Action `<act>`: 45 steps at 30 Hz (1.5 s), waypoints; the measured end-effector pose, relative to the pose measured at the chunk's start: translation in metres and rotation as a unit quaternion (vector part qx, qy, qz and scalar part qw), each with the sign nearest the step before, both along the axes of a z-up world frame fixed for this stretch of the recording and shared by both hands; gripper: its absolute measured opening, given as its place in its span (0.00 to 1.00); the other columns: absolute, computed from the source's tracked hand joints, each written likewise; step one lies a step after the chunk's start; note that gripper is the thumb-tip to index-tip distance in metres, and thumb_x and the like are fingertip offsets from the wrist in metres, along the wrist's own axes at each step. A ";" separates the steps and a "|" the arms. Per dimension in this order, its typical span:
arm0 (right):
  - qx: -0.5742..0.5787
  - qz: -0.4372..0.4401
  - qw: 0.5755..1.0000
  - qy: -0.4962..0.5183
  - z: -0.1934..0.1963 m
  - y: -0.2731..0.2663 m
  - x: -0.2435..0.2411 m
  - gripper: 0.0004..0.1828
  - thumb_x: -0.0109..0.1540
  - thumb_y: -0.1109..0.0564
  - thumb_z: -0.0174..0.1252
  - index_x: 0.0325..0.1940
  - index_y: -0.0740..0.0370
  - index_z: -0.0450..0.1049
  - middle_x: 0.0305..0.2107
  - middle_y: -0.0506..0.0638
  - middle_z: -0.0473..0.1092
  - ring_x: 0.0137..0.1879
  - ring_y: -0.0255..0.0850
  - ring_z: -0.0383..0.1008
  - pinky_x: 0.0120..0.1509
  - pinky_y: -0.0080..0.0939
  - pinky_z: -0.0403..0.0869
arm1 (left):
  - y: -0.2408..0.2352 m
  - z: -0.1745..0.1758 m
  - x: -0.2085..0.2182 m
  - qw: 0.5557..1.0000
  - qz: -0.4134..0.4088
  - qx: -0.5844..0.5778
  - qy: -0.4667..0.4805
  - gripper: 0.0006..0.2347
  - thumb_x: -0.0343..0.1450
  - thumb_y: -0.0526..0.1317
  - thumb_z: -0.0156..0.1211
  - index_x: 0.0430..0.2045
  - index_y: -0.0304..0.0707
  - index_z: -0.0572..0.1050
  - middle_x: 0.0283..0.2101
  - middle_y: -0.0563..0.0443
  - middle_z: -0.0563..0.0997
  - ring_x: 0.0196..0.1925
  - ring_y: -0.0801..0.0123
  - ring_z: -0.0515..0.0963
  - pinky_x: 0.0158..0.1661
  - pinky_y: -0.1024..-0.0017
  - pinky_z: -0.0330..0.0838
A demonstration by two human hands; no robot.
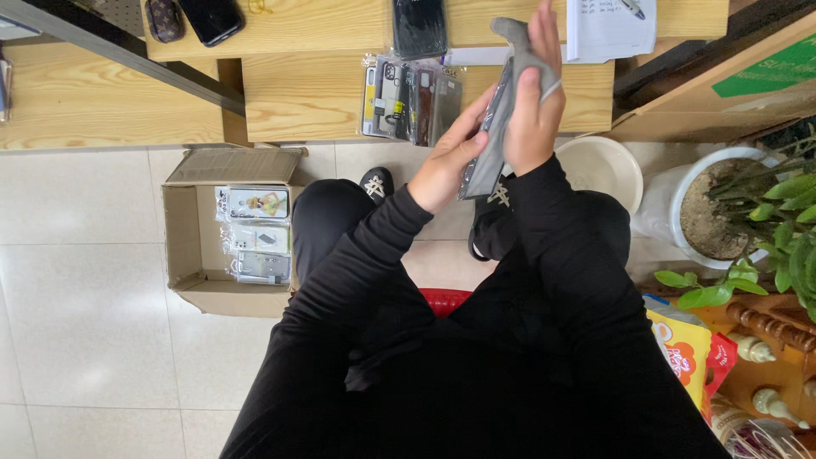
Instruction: The person sits on a low stool and wipes the plastic packaging of several phone cases with a gray cloth. They handle each case one at a time, wiping the front and back surfaces, then place them on a wooden table. The person repeats this process for multiple cases throughout the clip.
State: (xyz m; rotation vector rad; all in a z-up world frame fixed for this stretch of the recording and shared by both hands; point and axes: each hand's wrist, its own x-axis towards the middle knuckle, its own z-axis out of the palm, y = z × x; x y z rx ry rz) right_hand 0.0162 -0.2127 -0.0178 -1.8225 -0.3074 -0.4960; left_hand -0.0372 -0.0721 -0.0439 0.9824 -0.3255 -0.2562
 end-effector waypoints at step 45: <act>0.244 -0.060 0.959 0.132 0.027 0.007 -0.019 0.34 0.75 0.38 0.43 0.71 0.66 0.71 0.68 0.56 0.69 0.76 0.45 0.66 0.83 0.44 0.62 | 0.049 0.028 0.012 0.979 0.056 -0.083 0.179 0.36 0.61 0.33 0.56 0.72 0.38 0.63 0.59 0.38 0.79 0.56 0.48 0.81 0.49 0.52 0.80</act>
